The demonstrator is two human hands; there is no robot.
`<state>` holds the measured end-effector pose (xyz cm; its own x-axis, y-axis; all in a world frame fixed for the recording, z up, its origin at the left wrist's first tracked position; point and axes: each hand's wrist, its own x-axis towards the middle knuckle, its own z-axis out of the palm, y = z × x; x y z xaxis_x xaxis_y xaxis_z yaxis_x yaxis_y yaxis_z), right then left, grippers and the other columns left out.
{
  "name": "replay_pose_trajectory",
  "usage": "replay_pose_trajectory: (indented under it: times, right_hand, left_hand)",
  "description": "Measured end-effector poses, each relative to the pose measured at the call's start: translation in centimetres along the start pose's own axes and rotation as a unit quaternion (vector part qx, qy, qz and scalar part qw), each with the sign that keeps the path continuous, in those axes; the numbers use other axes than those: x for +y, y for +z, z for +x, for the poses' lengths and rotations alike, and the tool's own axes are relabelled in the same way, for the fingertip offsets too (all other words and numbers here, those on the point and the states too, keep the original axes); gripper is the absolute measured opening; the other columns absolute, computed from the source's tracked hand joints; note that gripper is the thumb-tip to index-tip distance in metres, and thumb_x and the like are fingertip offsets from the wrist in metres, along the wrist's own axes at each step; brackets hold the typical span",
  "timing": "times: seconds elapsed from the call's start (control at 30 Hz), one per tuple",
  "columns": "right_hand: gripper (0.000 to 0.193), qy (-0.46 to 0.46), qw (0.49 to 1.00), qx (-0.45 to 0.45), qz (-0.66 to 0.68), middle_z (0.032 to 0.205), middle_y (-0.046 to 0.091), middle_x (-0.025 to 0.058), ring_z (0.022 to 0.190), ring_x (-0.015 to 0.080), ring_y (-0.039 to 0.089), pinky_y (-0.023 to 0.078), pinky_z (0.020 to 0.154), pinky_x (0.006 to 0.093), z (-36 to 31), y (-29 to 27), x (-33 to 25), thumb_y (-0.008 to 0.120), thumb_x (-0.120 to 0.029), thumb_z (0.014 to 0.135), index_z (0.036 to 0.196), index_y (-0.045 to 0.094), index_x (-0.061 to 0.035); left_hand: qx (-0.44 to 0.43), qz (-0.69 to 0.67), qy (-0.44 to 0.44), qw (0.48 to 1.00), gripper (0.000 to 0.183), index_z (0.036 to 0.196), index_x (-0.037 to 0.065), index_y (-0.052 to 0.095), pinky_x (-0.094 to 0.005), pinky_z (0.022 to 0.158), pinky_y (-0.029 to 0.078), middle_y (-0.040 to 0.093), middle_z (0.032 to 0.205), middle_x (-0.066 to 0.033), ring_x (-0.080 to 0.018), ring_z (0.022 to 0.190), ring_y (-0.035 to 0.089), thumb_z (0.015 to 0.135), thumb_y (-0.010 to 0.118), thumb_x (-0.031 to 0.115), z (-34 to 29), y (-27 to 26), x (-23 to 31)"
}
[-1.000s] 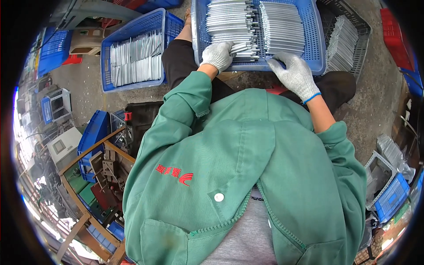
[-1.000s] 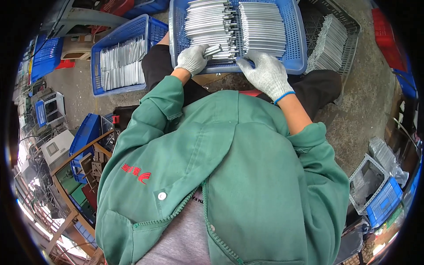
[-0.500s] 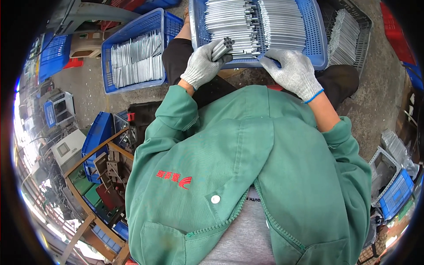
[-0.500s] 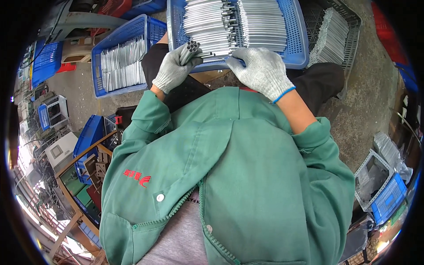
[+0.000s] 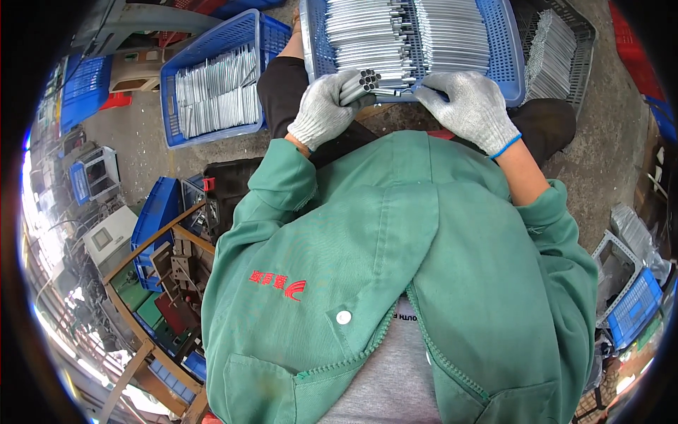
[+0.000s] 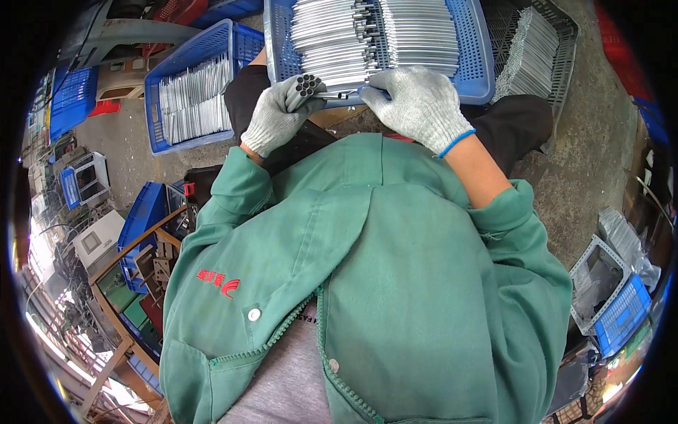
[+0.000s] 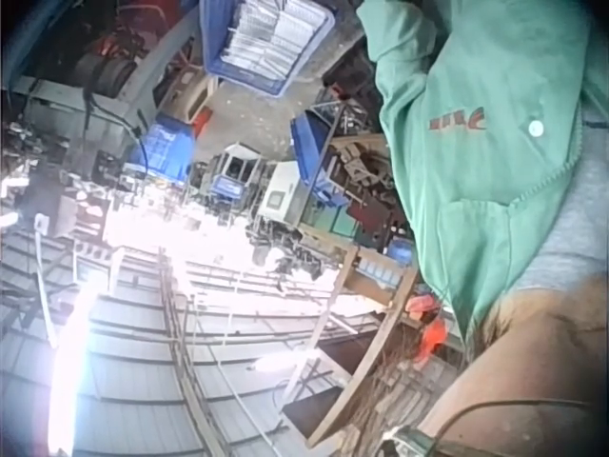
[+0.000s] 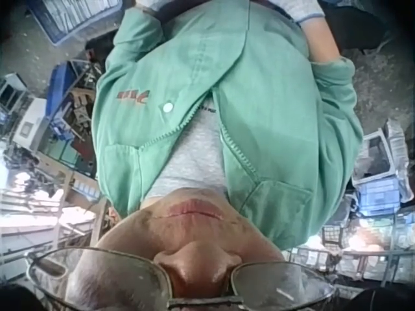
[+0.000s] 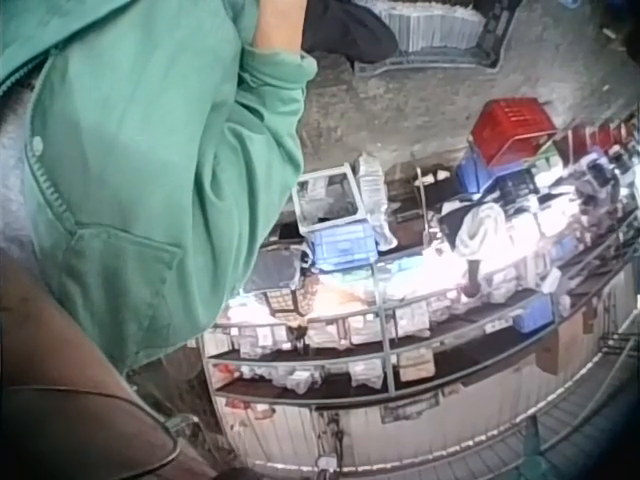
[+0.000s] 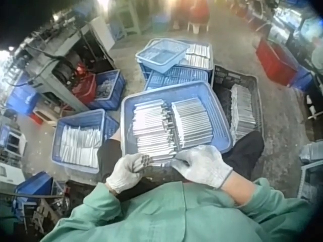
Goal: Assembling small metal components and placing them into organized crates on a fabrication floor.
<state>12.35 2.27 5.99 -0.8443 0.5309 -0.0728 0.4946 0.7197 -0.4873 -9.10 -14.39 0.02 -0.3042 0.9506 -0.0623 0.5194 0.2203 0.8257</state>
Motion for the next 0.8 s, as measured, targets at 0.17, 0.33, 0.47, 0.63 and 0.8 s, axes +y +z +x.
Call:
replay_pose_trajectory:
  times: [0.17, 0.33, 0.47, 0.63, 0.8]
  right_hand:
    - [0.025, 0.005, 0.997, -0.069, -0.033, 0.072, 0.073, 0.0068, 0.058, 0.0273, 0.065, 0.050, 0.057, 0.0359, -0.1, -0.7, -0.7, 0.069, -0.031, 0.089, 0.093, 0.081, -0.0095]
    - [0.031, -0.003, 0.999, -0.040, -0.014, 0.074, 0.073, 0.0061, 0.060, 0.0287, 0.067, 0.054, 0.058, 0.0399, 0.1, -1.3, -0.6, 0.061, -0.038, 0.091, 0.089, 0.080, -0.0131]
    - [0.030, -0.007, 1.000, -0.021, 0.005, 0.074, 0.073, 0.0062, 0.059, 0.0284, 0.066, 0.053, 0.058, 0.0396, 0.5, -1.3, -0.2, 0.062, -0.037, 0.090, 0.089, 0.080, -0.0130]
    - [0.025, -0.015, 0.999, -0.029, -0.001, 0.071, 0.072, 0.0057, 0.056, 0.0248, 0.062, 0.049, 0.055, 0.0359, 0.1, -0.9, -0.3, 0.067, -0.031, 0.089, 0.092, 0.081, -0.0104]
    - [0.024, -0.015, 0.999, -0.046, 0.011, 0.069, 0.072, 0.0058, 0.055, 0.0234, 0.060, 0.047, 0.055, 0.0350, 0.2, -1.6, -0.8, 0.068, -0.029, 0.089, 0.093, 0.081, -0.0095]
  left_hand:
    - [0.043, 0.076, 0.020, 0.996, 0.027, 0.107, 0.007, 0.074, -0.0273, 0.072, 0.051, 0.074, 0.090, -0.0013, -0.0152, 0.073, 0.061, 0.081, 0.074, -0.001, -0.5, 0.4, 0.9]
    - [0.119, 0.183, 0.134, 0.967, 0.036, 0.106, 0.012, 0.075, -0.0367, 0.073, 0.053, 0.076, 0.089, -0.0066, -0.0278, 0.074, 0.068, 0.071, 0.079, 0.006, -0.2, -0.1, 3.1]
    - [0.104, 0.168, 0.133, 0.971, 0.037, 0.105, 0.013, 0.076, -0.0362, 0.075, 0.053, 0.076, 0.090, -0.0055, -0.0273, 0.075, 0.068, 0.069, 0.079, 0.005, -0.1, -0.5, 3.4]
    - [0.097, 0.137, 0.120, 0.978, 0.038, 0.105, 0.013, 0.076, -0.0361, 0.076, 0.053, 0.077, 0.091, -0.0053, -0.0277, 0.075, 0.068, 0.068, 0.078, 0.003, -0.4, -0.3, 2.9]
    - [0.096, 0.135, 0.120, 0.979, 0.039, 0.105, 0.013, 0.076, -0.0360, 0.077, 0.052, 0.077, 0.092, -0.0058, -0.0277, 0.076, 0.068, 0.067, 0.077, 0.001, -0.3, -0.5, 2.8]
